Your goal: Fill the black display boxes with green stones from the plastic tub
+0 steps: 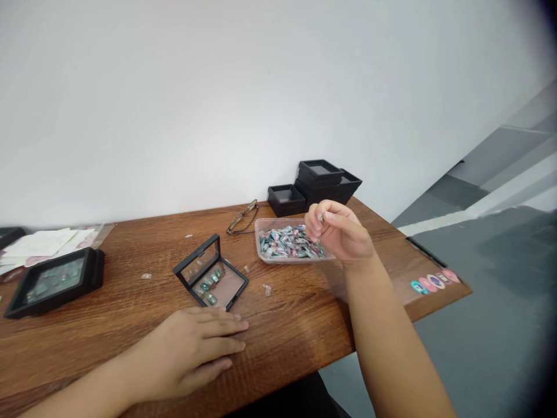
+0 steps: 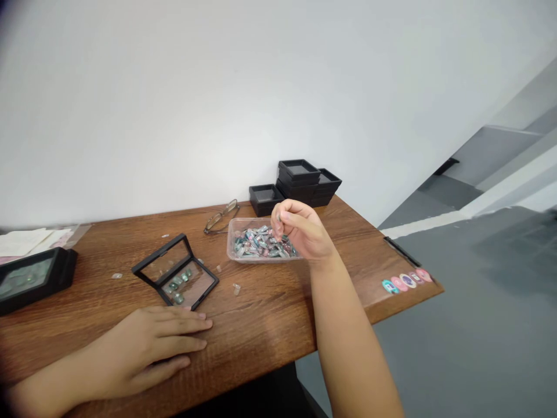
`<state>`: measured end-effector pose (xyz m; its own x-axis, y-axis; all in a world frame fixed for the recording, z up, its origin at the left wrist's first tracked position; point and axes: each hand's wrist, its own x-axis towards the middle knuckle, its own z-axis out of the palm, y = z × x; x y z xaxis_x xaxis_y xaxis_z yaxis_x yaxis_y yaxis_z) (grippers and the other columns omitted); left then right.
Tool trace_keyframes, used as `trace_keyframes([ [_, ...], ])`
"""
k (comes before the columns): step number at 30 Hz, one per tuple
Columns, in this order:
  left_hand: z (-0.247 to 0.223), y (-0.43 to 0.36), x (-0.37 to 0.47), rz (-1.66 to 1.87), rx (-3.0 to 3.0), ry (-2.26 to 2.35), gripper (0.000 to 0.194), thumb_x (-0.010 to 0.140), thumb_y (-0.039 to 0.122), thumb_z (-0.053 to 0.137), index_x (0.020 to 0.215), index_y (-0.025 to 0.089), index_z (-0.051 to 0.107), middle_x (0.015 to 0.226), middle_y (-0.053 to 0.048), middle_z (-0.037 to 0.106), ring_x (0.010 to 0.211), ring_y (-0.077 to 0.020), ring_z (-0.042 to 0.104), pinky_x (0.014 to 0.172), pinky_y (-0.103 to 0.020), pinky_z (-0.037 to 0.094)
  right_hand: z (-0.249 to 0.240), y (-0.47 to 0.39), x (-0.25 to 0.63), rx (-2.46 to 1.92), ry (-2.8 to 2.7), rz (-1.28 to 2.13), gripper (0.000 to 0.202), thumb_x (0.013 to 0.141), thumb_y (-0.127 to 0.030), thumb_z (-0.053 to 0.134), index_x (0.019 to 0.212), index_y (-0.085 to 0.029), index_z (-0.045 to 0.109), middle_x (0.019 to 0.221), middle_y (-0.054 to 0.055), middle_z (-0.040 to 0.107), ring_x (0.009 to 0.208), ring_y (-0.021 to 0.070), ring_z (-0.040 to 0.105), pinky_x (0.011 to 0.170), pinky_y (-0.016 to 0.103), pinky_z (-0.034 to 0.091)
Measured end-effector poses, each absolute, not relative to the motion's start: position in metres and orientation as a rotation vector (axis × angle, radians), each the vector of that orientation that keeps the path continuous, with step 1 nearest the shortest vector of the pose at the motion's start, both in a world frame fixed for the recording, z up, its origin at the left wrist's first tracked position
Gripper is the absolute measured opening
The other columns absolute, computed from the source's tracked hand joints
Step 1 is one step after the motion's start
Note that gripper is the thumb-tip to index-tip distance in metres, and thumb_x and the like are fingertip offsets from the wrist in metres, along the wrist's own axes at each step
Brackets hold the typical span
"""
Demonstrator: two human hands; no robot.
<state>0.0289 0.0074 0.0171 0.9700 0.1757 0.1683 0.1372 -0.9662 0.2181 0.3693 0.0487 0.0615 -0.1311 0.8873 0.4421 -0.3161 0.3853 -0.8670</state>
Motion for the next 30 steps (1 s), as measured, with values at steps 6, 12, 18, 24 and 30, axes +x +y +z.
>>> trace_keyframes([
  [6,0.0174,0.0066,0.0286,0.307,2.879,0.233,0.030,0.099,0.026,0.055,0.127,0.023,0.064,0.141,0.000,0.064,0.125,-0.0178,0.066,0.105,-0.032,0.056,0.0604,0.0493,0.3696,-0.577,-1.314,1.129,0.021,0.078,-0.031,0.081,0.073,-0.018,0.065,0.061,-0.002,0.055,0.053,0.0108,0.049,0.048,0.025,0.040],
  [12,0.0167,0.0067,0.0286,0.317,2.856,0.241,0.030,0.098,0.025,0.056,0.127,0.023,0.065,0.141,-0.001,0.064,0.126,-0.0170,0.065,0.107,-0.030,0.054,0.0608,0.0485,0.3696,-0.552,-1.317,1.120,0.021,0.076,-0.028,0.083,0.073,-0.019,0.063,0.061,-0.003,0.053,0.053,0.0098,0.048,0.047,0.023,0.039],
  [18,0.0173,0.0060,0.0285,0.302,2.864,0.247,0.029,0.099,0.027,0.055,0.127,0.024,0.065,0.141,0.001,0.064,0.125,-0.0172,0.066,0.105,-0.032,0.056,0.0610,0.0466,0.3697,-0.507,-1.336,1.106,0.021,0.074,-0.026,0.084,0.074,-0.021,0.064,0.060,-0.005,0.051,0.051,0.0092,0.048,0.046,0.023,0.038],
  [24,0.0146,0.0056,0.0284,0.320,2.833,0.247,0.030,0.099,0.026,0.055,0.127,0.023,0.065,0.141,-0.001,0.064,0.128,-0.0167,0.064,0.109,-0.030,0.053,0.0628,0.0449,0.3704,-0.467,-1.365,1.084,0.020,0.073,-0.027,0.084,0.072,-0.023,0.065,0.060,-0.005,0.048,0.049,0.0095,0.045,0.043,0.023,0.036],
  [30,0.0146,0.0058,0.0270,0.309,2.843,0.252,0.031,0.099,0.027,0.055,0.128,0.024,0.064,0.140,-0.001,0.065,0.128,-0.0171,0.064,0.108,-0.031,0.053,0.0653,0.0423,0.3696,-0.411,-1.417,1.073,0.026,0.072,-0.031,0.086,0.065,-0.026,0.062,0.056,-0.005,0.040,0.048,0.0105,0.039,0.040,0.023,0.033],
])
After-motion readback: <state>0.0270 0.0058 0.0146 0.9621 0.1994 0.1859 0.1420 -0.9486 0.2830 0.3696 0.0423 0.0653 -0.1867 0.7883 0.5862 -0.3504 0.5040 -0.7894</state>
